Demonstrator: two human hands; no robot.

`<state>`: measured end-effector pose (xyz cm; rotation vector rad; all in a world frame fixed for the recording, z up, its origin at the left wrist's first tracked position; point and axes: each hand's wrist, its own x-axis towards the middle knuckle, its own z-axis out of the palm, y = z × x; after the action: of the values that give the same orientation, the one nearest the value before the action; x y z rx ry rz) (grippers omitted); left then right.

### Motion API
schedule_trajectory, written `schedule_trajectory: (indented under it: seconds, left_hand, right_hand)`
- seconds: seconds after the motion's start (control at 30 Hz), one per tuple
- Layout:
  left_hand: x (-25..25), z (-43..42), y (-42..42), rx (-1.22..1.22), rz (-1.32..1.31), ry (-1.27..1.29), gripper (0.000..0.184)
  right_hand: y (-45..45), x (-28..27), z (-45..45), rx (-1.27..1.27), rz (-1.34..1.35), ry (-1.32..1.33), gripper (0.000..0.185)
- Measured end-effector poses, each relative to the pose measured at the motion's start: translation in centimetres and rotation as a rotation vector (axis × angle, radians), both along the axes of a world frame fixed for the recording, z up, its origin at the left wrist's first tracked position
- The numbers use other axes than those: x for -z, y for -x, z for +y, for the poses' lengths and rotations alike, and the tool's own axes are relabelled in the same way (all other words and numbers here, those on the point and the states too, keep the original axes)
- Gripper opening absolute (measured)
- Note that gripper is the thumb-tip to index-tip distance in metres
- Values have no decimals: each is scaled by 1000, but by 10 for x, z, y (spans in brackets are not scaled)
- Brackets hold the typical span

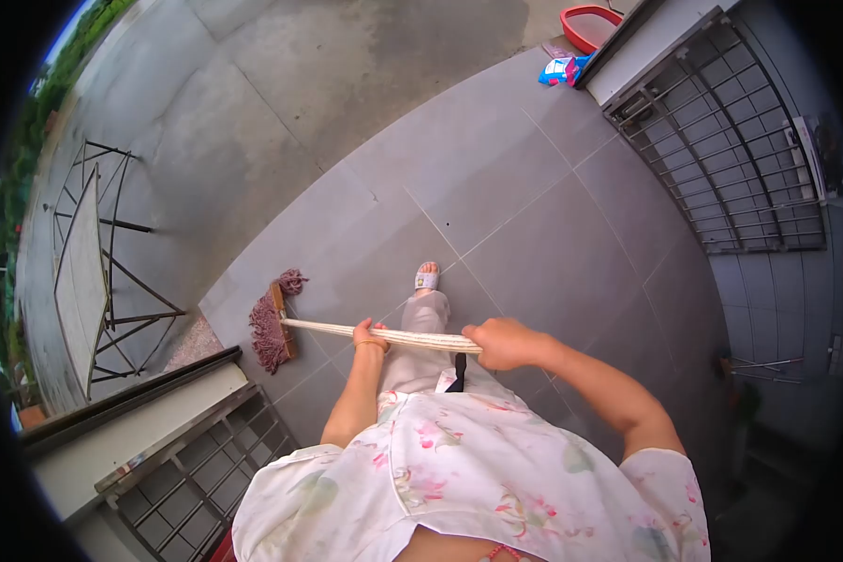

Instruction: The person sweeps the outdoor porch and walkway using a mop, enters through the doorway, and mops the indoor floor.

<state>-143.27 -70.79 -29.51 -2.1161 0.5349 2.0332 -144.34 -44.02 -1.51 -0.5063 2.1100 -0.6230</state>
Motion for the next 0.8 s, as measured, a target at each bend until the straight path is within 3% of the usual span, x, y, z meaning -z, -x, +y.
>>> schedule_trajectory:
  seconds: [0.07, 0.2, 0.3, 0.43, 0.5, 0.57, 0.67, 0.8]
  left_hand:
    - [-17, 16, 38, -31, 71, -158, 22]
    - [-58, 55, 113, -38, 46, -227, 30]
    - [-43, 102, 148, 97, 10, -277, 30]
    - [-34, 232, 181, 329, 171, -241, 10]
    - [-34, 295, 201, 375, 125, -279, 9]
    - [-44, 362, 227, 422, 79, -318, 9]
    - [-59, 472, 274, 422, 128, -474, 11]
    - [-100, 599, 317, 468, 174, -560, 20]
  right_hand:
    - [43, -28, 19, -48, -57, -81, 29]
    - [94, -59, 63, -57, -10, -72, 27]
    - [114, -85, 112, 7, 5, -114, 25]
    - [142, -127, 204, 94, 21, -236, 27]
    - [154, -146, 248, 123, 52, -275, 28]
    - [166, -166, 293, 157, 20, -441, 42]
    - [187, -191, 367, 195, 115, -541, 45]
    - [199, -228, 440, 231, 253, -619, 36]
